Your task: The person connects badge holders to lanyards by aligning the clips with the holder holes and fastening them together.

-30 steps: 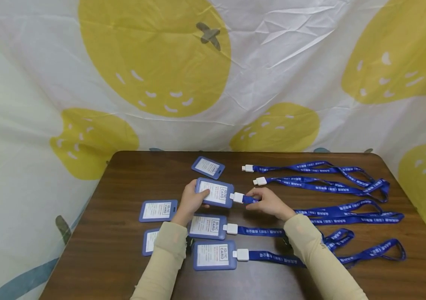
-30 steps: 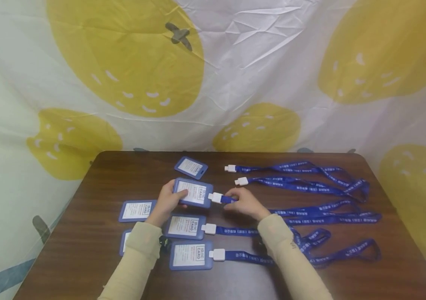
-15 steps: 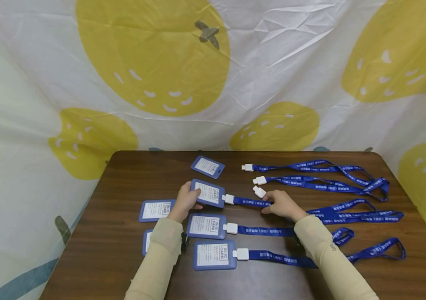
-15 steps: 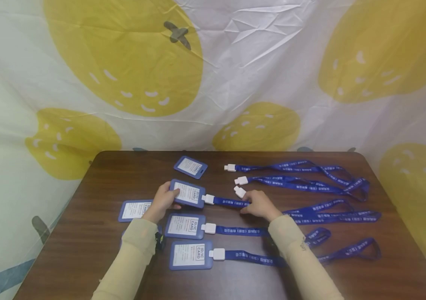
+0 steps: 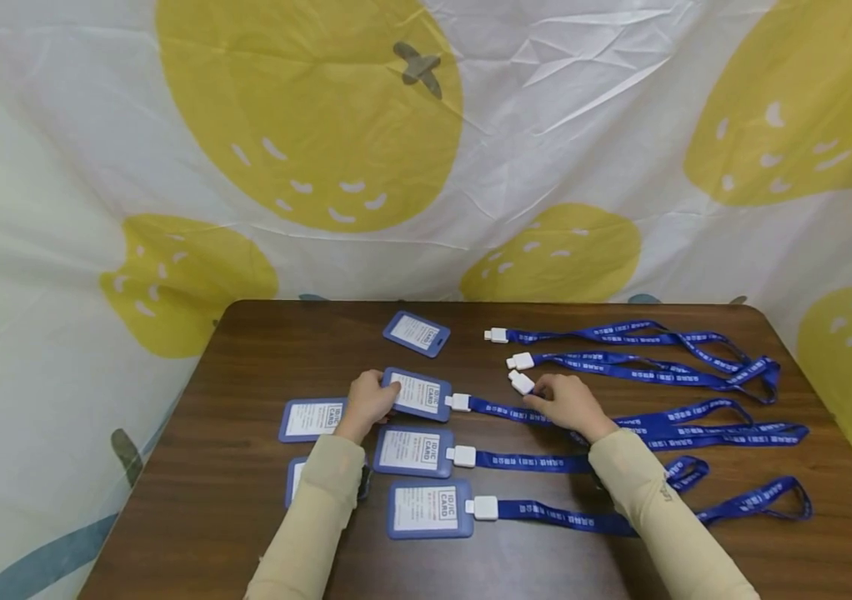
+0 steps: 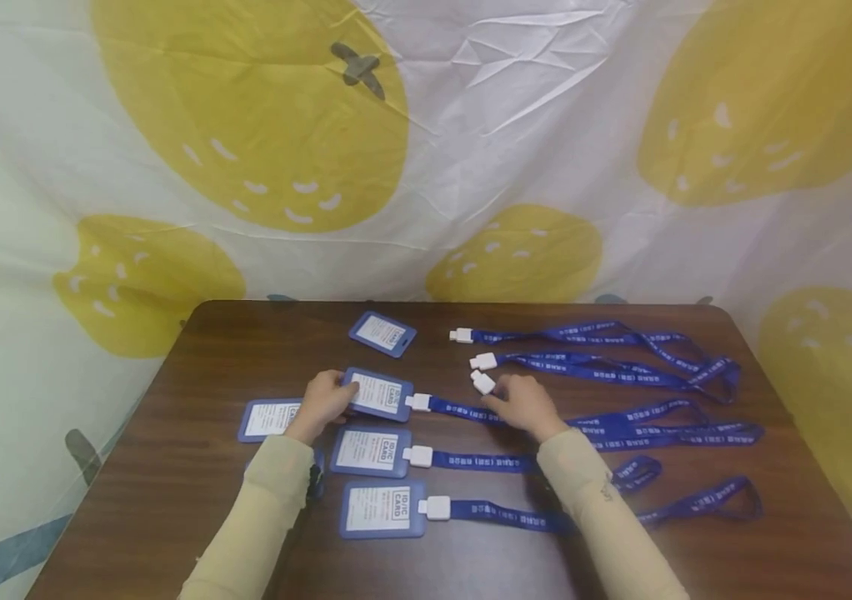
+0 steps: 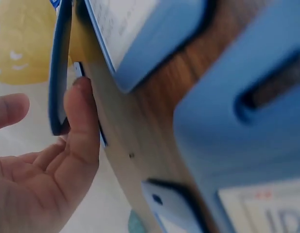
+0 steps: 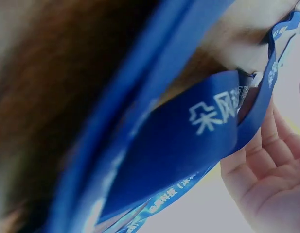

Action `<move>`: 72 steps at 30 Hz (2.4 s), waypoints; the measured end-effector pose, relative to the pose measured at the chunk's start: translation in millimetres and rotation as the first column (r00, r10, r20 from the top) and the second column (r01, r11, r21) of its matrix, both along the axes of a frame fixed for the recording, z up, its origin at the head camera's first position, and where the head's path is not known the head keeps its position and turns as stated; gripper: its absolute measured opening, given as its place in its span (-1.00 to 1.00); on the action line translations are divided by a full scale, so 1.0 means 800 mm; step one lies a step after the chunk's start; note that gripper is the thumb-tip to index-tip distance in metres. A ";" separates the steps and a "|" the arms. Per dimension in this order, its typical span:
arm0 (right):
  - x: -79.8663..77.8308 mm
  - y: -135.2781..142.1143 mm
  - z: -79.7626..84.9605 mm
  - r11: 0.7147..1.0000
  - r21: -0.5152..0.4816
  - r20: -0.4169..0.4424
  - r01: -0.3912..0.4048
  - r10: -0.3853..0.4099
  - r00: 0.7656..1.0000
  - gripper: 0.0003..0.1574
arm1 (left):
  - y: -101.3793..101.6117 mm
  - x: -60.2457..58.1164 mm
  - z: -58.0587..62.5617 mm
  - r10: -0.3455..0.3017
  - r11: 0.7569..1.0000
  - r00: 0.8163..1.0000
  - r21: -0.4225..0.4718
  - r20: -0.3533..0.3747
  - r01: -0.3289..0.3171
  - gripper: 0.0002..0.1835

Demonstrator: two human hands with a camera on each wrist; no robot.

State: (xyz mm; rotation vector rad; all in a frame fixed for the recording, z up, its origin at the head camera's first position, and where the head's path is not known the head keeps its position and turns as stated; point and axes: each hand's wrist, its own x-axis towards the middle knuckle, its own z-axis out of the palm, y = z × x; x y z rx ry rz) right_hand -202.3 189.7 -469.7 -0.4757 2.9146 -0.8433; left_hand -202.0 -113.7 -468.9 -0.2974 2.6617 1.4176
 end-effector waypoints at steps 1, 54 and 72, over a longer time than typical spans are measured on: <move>-0.001 -0.001 0.000 1.000 0.002 -0.012 0.010 -0.010 1.000 -0.70 | -0.001 0.000 0.000 -0.016 0.998 1.000 -0.059 -0.024 0.015 -0.63; -0.050 -0.047 0.006 0.931 0.362 0.034 0.052 -0.068 0.997 -0.75 | 0.047 -0.131 -0.026 -0.036 0.830 0.999 -0.558 -0.016 0.021 0.01; -0.043 -0.055 0.003 0.946 0.322 0.034 0.043 -0.057 0.998 -0.70 | 0.013 -0.133 -0.022 0.036 0.985 0.999 -0.168 0.018 -0.032 -0.47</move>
